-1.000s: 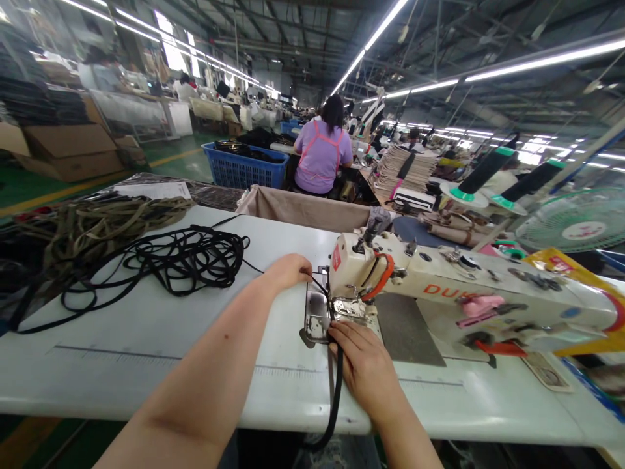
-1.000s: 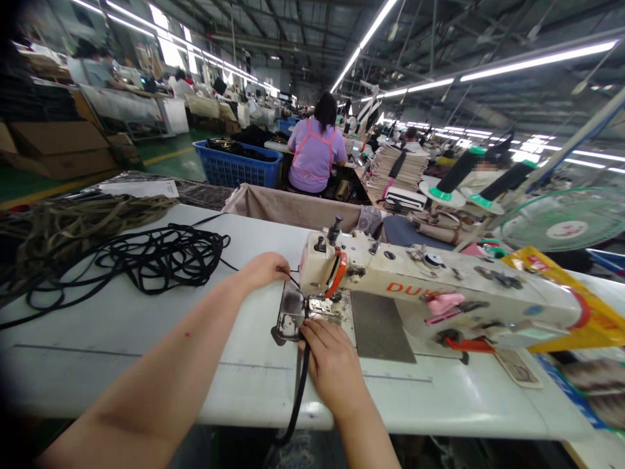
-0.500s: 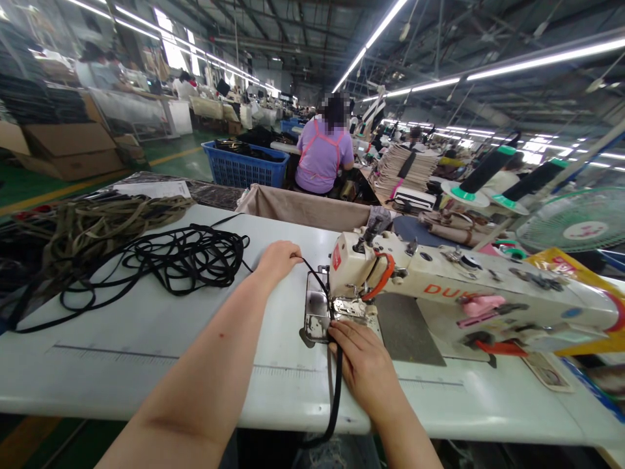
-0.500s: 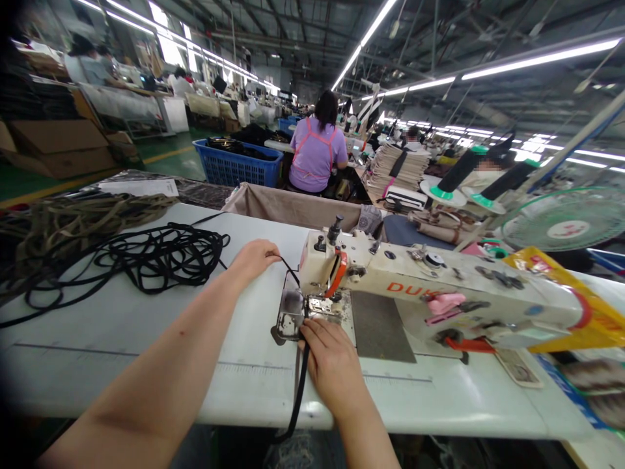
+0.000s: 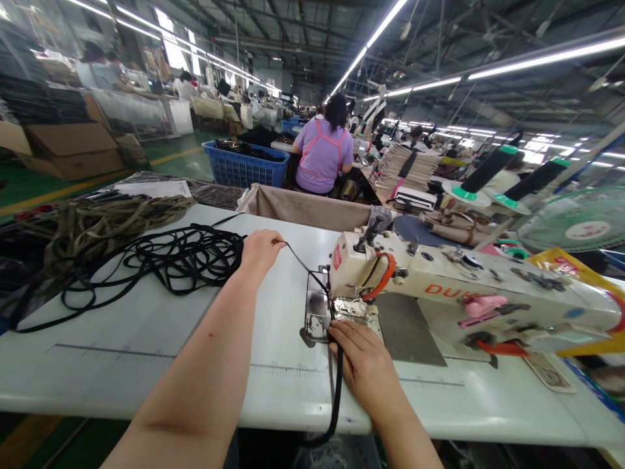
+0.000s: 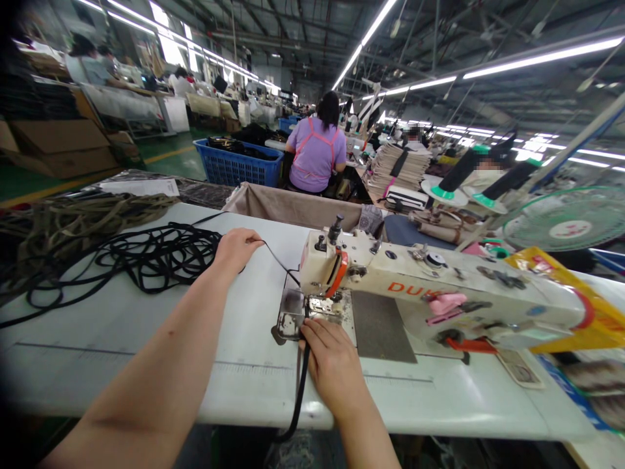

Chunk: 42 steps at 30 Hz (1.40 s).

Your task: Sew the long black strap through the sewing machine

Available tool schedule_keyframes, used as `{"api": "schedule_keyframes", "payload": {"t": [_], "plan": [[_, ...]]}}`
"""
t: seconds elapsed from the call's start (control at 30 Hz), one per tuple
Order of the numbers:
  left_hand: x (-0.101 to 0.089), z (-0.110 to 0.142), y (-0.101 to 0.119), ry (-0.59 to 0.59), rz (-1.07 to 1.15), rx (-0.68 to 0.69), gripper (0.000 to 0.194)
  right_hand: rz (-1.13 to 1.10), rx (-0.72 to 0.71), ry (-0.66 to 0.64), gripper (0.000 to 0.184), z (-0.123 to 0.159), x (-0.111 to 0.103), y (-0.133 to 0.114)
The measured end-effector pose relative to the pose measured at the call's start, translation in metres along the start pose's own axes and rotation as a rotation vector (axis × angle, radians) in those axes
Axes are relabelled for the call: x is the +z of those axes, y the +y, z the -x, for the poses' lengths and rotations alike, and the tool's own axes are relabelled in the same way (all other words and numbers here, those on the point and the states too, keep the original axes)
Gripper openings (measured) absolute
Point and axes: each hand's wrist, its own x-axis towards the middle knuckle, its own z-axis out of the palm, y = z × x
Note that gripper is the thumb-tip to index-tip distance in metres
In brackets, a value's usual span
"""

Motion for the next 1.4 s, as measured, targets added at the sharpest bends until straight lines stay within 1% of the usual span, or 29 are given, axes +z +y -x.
{"api": "schedule_keyframes", "payload": {"t": [0.33, 0.43, 0.57, 0.7, 0.77, 0.93, 1.07, 1.17, 1.3, 1.4], "plan": [[-0.011, -0.003, -0.016, 0.159, 0.135, -0.184, 0.009, 0.002, 0.005, 0.009, 0.028, -0.001, -0.002, -0.001], [-0.016, -0.004, -0.018, 0.203, 0.195, -0.253, 0.01, -0.001, 0.006, 0.004, 0.029, -0.001, -0.002, -0.002], [-0.022, -0.004, -0.017, 0.271, 0.287, -0.313, 0.01, -0.001, 0.014, 0.001, 0.029, 0.0, -0.001, -0.001], [-0.027, -0.004, -0.019, 0.382, 0.368, -0.369, 0.011, 0.005, 0.003, 0.003, 0.028, 0.0, -0.001, -0.001], [-0.028, -0.004, -0.022, 0.435, 0.405, -0.4, 0.013, 0.006, 0.001, 0.005, 0.028, 0.0, 0.0, -0.001], [-0.023, -0.009, -0.038, 0.501, 0.502, -0.487, 0.016, 0.0, 0.011, 0.007, 0.029, 0.0, 0.0, 0.0], [-0.02, -0.012, -0.046, 0.563, 0.642, -0.584, 0.016, -0.009, 0.016, 0.003, 0.029, 0.0, 0.0, -0.001], [-0.023, -0.012, -0.047, 0.627, 0.711, -0.654, 0.014, -0.018, 0.024, -0.002, 0.032, 0.0, 0.0, -0.001], [-0.032, -0.01, -0.045, 0.732, 0.807, -0.699, 0.009, -0.016, 0.022, 0.002, 0.031, 0.001, 0.0, 0.0], [-0.037, -0.009, -0.047, 0.785, 0.851, -0.732, 0.008, -0.008, 0.023, -0.01, 0.03, 0.002, -0.001, 0.0]]}}
